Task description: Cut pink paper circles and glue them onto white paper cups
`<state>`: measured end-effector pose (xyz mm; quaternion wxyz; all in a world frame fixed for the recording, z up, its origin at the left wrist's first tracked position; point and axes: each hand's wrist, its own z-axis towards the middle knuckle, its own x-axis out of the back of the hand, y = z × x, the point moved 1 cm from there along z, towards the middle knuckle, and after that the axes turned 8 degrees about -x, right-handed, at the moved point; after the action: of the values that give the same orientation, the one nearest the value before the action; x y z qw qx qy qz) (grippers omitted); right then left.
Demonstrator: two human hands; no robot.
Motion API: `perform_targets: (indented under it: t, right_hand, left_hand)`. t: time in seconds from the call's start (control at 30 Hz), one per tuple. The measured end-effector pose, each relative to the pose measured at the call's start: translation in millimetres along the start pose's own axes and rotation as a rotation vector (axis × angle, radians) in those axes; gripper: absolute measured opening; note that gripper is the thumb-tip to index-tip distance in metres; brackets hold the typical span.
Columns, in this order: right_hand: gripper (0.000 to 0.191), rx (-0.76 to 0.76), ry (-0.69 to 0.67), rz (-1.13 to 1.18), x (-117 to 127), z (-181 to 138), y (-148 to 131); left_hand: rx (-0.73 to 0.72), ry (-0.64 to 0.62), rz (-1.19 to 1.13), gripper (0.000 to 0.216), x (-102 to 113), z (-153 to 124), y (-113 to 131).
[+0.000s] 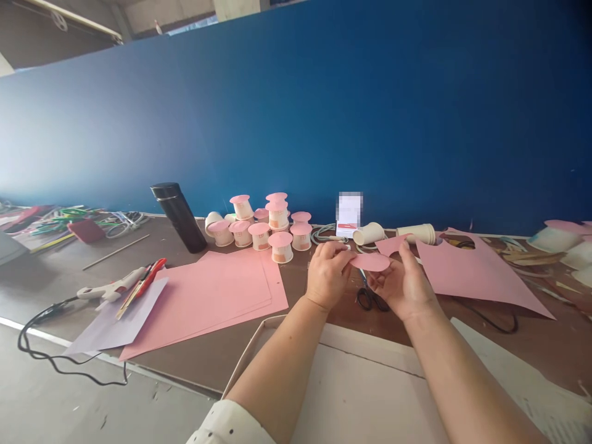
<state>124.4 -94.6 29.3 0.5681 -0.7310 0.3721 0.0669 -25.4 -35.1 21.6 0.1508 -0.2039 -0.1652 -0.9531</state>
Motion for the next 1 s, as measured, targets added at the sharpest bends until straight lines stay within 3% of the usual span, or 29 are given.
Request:
perform_targets:
  t: [0.2,0.43,0.5,0.6,0.7,0.8,1.0]
  right_hand:
    - [0.037,-0.033,-0.163,-0.155,-7.7,-12.6,-1.1]
    - [0.027,0.068,-0.153,-0.249,-4.8,-10.3,1.5]
    - [0.032,0.116,-0.109,-0.314,-3.3,-8.8,1.2]
    - [0.042,0.222,-0.039,-0.414,-3.8,-9.2,1.1]
    - [0.046,0.297,-0.048,-0.499,-6.6,-11.6,2.5]
    - [0.044,0.321,-0.062,-0.580,-7.4,-13.0,4.2]
    - [0.044,0.297,-0.142,-0.655,-5.2,-11.0,6.6]
  left_hand:
    - [0.072,-0.078,0.049,0.023,9.8,4.5,3.8]
    - [0.122,-0.036,-0.023,0.026,7.8,3.2,1.3]
    - [0.266,0.033,-0.092,0.032,6.7,2.9,-6.2]
    - [0.734,0.122,-0.365,0.028,6.1,2.1,-20.7]
    - [1.139,0.003,-0.843,0.034,5.6,1.7,-25.2]
    - [1.247,-0.150,-1.181,0.044,7.7,2.5,-18.7]
    - [1.376,-0.253,-1.352,0.034,7.7,-0.2,-11.2]
